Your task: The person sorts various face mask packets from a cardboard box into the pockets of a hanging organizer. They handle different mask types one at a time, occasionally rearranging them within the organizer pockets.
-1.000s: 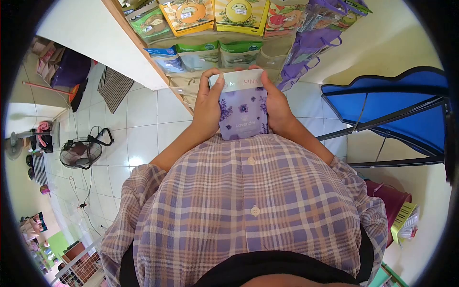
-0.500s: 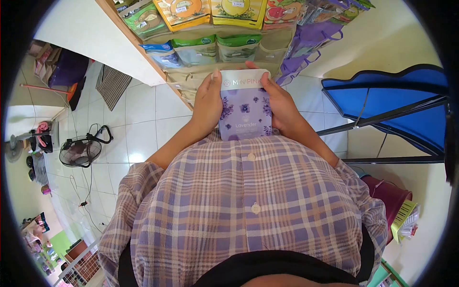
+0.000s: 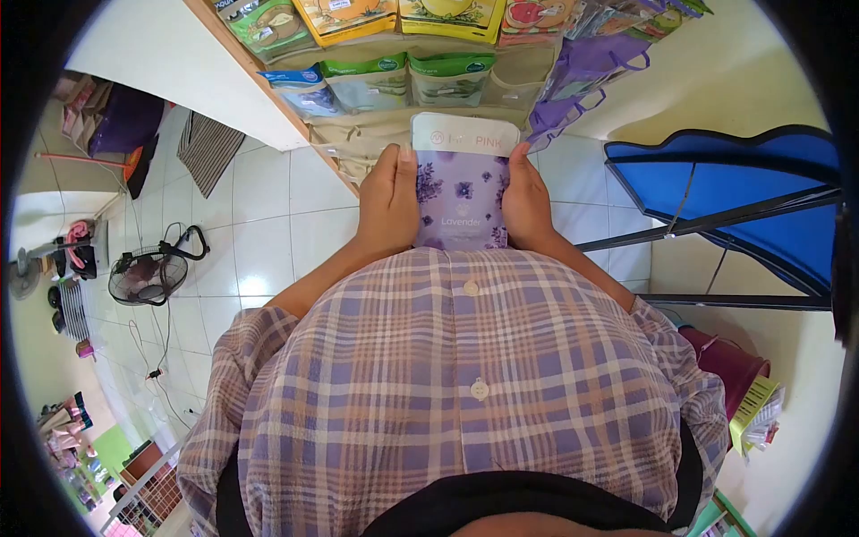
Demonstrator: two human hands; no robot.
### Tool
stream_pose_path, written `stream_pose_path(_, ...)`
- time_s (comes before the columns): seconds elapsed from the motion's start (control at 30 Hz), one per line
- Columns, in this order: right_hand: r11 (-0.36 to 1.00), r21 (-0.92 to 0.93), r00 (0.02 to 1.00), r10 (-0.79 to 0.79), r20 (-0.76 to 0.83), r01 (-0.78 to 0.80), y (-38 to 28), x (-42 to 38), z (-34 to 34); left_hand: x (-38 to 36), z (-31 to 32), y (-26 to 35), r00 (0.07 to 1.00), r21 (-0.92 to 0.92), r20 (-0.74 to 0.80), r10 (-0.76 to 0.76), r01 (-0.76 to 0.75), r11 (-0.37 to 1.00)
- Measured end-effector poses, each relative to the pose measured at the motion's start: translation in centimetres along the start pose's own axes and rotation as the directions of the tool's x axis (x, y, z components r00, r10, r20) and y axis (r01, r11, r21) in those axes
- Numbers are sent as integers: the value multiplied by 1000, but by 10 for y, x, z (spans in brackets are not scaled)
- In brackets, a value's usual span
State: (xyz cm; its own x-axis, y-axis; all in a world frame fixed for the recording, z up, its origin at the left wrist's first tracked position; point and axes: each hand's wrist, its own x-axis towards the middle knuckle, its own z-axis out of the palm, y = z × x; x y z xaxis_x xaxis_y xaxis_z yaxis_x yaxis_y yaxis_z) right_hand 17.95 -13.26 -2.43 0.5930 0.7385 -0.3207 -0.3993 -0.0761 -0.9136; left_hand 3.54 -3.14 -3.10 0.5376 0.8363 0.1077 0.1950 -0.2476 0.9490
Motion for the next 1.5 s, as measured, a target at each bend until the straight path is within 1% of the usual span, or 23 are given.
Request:
stream_pose_path(0.07,945,-322,997,35,-75,-58,-14,-3,5,-2,-2,9,998,13,45,37,-37,999)
stream_pose_path(0.17,968,-243,997,72,10,-67,-10,6,0,-1,0,9,987,-167,132,93,-70,983)
stream_pose_path(0.2,967,-244,997,74,12,-68,-11,4,3,0,-1,11,987,-166,130,91,-69,984)
stream_pose_path(0.27,993,-72,995,97,-2,-97,-15,0,10,5,-3,19,977,-284,208,-54,114,952)
stream_pose_path(0.3,993,-73,995,96,-3,-96,-12,2,9,8,-6,19,977,-285,209,-53,113,952)
stream_pose_path(0.37,989,-147,997,31,66,-21,-1,8,3,12,-15,15,939,-261,254,-233,298,918)
stream_pose_path(0.4,989,-148,998,30,64,-20,-2,11,0,11,-10,18,939,-262,256,-231,297,918)
stream_pose_path(0.47,972,-234,995,16,97,7,2,14,-2,5,-2,13,988,-271,72,-139,153,950)
stream_pose_path(0.5,972,-235,995,16,96,7,-3,11,2,5,-3,12,988,-272,73,-139,153,950)
stream_pose_path(0.57,972,-234,994,61,95,-38,-16,3,10,8,-2,10,996,-72,36,-85,88,994)
stream_pose_path(0.6,972,-234,994,61,94,-38,-10,8,7,9,-1,9,996,-72,36,-85,87,994)
stream_pose_path(0.67,937,-348,992,43,119,1,7,20,-4,10,5,6,993,-398,58,-103,117,910)
stream_pose_path(0.7,937,-348,992,45,116,-2,8,19,-2,10,7,3,993,-398,61,-105,120,909)
stream_pose_path(0.77,918,-395,999,-34,15,38,9,16,5,11,7,-3,971,-443,124,-205,239,864)
stream_pose_path(0.9,890,-456,999,-7,39,24,1,14,2,9,5,9,979,-458,108,-172,203,866)
stream_pose_path(0.97,900,-435,996,-51,-68,17,-2,9,2,5,3,9,998,-181,20,-62,65,981)
stream_pose_path(1.0,901,-434,996,-52,-70,17,-6,6,2,2,1,8,998,-180,22,-61,64,982)
stream_pose_path(1.07,941,-332,994,-88,-67,61,-14,0,4,-4,-3,6,998,39,57,-4,2,999)
stream_pose_path(1.2,979,-203,991,-33,-133,5,-16,3,7,3,0,7,995,187,100,-27,8,982)
stream_pose_path(1.27,997,-78,997,19,-75,-24,-5,14,3,7,6,5,991,-200,137,7,21,980)
stream_pose_path(1.3,997,-79,997,18,-75,-24,-6,14,5,8,9,3,991,-201,137,8,20,979)
stream_pose_path(1.37,990,22,988,139,-70,-138,-9,14,11,10,14,-1,984,-500,164,-74,148,854)
stream_pose_path(1.5,992,28,993,121,-16,-120,3,21,6,9,9,0,986,-528,137,-96,155,835)
